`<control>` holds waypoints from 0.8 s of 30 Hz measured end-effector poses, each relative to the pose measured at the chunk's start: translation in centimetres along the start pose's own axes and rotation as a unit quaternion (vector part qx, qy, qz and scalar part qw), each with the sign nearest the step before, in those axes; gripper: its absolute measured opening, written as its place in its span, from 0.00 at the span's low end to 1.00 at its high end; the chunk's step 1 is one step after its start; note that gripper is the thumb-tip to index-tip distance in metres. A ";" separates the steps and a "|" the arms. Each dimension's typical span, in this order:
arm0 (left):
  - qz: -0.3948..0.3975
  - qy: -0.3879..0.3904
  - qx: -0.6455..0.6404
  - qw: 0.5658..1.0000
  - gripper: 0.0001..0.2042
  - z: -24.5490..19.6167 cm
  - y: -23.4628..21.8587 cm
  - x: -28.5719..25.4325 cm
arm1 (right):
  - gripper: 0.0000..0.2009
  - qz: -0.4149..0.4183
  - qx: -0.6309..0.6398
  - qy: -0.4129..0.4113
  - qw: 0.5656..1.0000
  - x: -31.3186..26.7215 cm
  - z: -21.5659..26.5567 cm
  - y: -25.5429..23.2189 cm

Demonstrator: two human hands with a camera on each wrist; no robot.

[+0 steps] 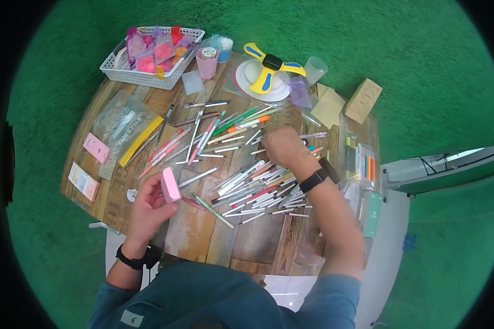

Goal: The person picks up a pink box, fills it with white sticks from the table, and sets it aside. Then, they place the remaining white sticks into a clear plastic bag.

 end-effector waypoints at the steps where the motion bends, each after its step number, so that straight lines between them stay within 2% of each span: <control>1: 0.001 0.004 0.002 1.000 0.36 0.0 0.1 0.0 | 0.07 0.033 -0.002 -0.005 0.999 0.3 0.5 -0.7; 2: -0.002 0.006 0.001 1.000 0.36 0.0 0.1 0.0 | 0.08 0.066 -0.004 -0.011 0.998 0.4 0.9 -1.1; 3: 0.005 0.008 0.002 1.000 0.36 0.1 0.1 -0.1 | 0.08 0.065 -0.005 -0.015 0.998 0.5 1.0 -1.0; 5: 0.004 0.013 0.001 1.000 0.37 0.4 0.1 -0.1 | 0.07 -0.024 0.023 -0.048 0.998 0.3 1.2 -1.3; 6: 0.006 0.022 0.026 0.999 0.37 0.5 0.1 -0.1 | 0.07 -0.026 0.024 -0.058 0.998 0.0 1.4 -1.4; 8: -0.004 0.039 0.081 0.996 0.36 0.6 0.1 -0.2 | 0.10 -0.123 0.212 0.027 0.969 -0.7 2.5 -3.1; 9: -0.015 0.038 0.082 0.996 0.36 0.5 0.0 -0.2 | 0.10 -0.123 0.216 0.017 0.969 -0.8 3.9 -3.9; 10: -0.036 0.075 0.156 0.984 0.35 0.3 0.1 -0.1 | 0.15 -0.198 0.381 0.062 0.901 -1.2 5.1 -5.0; 11: -0.054 0.110 0.229 0.966 0.34 0.1 0.3 0.0 | 0.21 -0.264 0.531 0.108 0.798 -1.9 6.2 -6.1; 12: -0.066 0.132 0.245 0.958 0.32 -0.2 0.6 0.1 | 0.21 -0.263 0.532 0.106 0.798 -2.6 7.9 -7.8; 14: -0.073 0.154 0.265 0.949 0.32 -0.4 0.9 0.2 | 0.31 -0.353 0.603 0.012 0.715 -3.9 11.1 -11.1; 15: -0.078 0.175 0.286 0.939 0.31 -0.4 1.2 0.0 | 0.31 -0.353 0.603 0.014 0.716 -4.2 12.2 -11.3; 17: -0.075 0.170 0.279 0.942 0.30 -0.3 1.5 0.0 | 0.35 -0.419 0.544 -0.117 0.717 -4.6 14.3 -11.9; 19: -0.073 0.165 0.273 0.945 0.29 -0.1 1.5 -0.1 | 0.35 -0.432 0.522 -0.125 0.725 -4.5 15.8 -11.4; 21: -0.020 0.117 0.215 0.969 0.32 0.7 1.4 -0.1 | 0.34 -0.445 0.499 -0.134 0.732 -4.3 16.8 -10.5; 23: -0.007 0.103 0.201 0.974 0.33 1.0 1.5 -0.3 | 0.33 -0.449 0.443 -0.114 0.768 -3.9 17.5 -9.5; 24: 0.007 0.089 0.187 0.978 0.33 1.1 1.5 -0.3 | 0.27 -0.470 0.454 -0.094 0.752 -3.8 17.9 -9.3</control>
Point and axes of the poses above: each hand's wrist, its own x-axis towards the middle knuckle, its own y-axis out of the palm, z = x × y, the point moved 2 cm from there along x, towards the middle knuckle, and after that the axes turned 8 degrees about -y, right-handed, at the moved point
